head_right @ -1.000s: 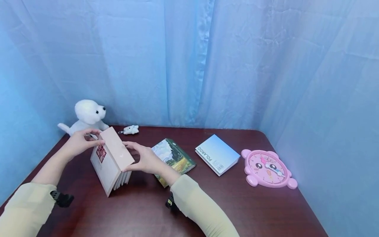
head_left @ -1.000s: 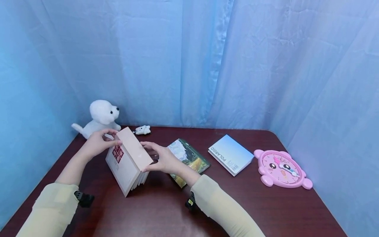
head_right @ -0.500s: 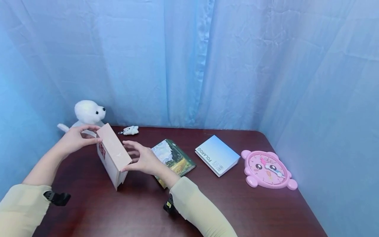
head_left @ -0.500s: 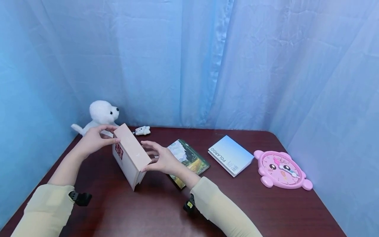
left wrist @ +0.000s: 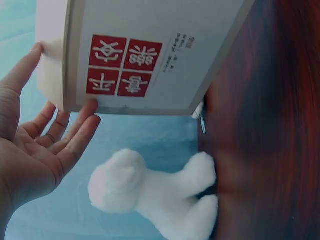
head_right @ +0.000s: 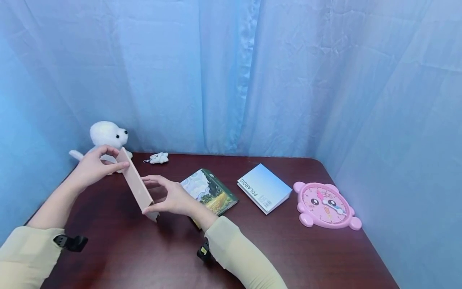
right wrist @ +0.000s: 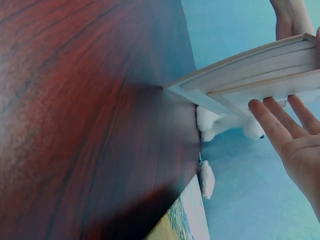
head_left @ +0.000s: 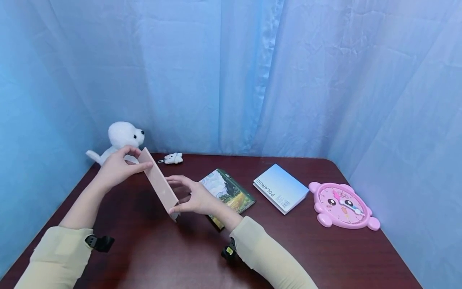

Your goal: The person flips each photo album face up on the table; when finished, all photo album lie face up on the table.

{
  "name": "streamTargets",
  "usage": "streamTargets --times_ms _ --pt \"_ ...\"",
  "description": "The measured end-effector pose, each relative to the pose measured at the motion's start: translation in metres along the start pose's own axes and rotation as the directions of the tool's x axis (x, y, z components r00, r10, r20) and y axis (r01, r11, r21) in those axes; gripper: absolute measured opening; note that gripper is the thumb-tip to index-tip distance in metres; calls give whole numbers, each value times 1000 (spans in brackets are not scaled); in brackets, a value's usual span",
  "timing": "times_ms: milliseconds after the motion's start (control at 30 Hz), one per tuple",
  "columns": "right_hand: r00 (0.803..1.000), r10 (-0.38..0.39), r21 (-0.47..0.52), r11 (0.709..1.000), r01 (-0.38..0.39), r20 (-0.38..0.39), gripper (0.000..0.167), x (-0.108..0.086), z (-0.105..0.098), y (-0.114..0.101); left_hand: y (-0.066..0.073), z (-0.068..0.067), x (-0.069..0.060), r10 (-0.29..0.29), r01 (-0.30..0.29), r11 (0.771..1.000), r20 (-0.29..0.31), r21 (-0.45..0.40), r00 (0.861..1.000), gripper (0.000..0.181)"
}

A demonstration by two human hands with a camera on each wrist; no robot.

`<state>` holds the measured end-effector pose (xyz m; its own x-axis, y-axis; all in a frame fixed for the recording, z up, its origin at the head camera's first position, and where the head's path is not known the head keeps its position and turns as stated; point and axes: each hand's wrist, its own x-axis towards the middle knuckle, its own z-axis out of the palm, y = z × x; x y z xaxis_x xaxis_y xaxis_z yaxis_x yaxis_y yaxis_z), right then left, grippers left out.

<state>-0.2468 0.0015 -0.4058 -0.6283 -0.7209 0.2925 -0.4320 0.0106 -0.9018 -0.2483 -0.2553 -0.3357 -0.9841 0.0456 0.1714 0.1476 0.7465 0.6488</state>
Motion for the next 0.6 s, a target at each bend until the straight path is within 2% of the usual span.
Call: streamTargets --times_ms 200,333,433,500,600 --pt "999 -33 66 997 32 10 80 -2 6 -8 9 3 -2 -19 22 999 -63 36 998 66" --pt "999 -37 66 997 36 11 81 -1 7 -4 15 5 -3 -33 38 998 -88 51 996 70" --pt "1000 -7 5 1000 7 14 85 0 7 1 18 7 -5 -27 33 998 -99 55 995 70" --pt "1000 19 -70 997 -18 14 88 1 8 4 19 8 -6 -14 19 999 -106 48 994 68" --pt "998 55 -210 976 -53 7 93 2 8 9 20 10 -5 21 -21 1000 -111 8 994 62"
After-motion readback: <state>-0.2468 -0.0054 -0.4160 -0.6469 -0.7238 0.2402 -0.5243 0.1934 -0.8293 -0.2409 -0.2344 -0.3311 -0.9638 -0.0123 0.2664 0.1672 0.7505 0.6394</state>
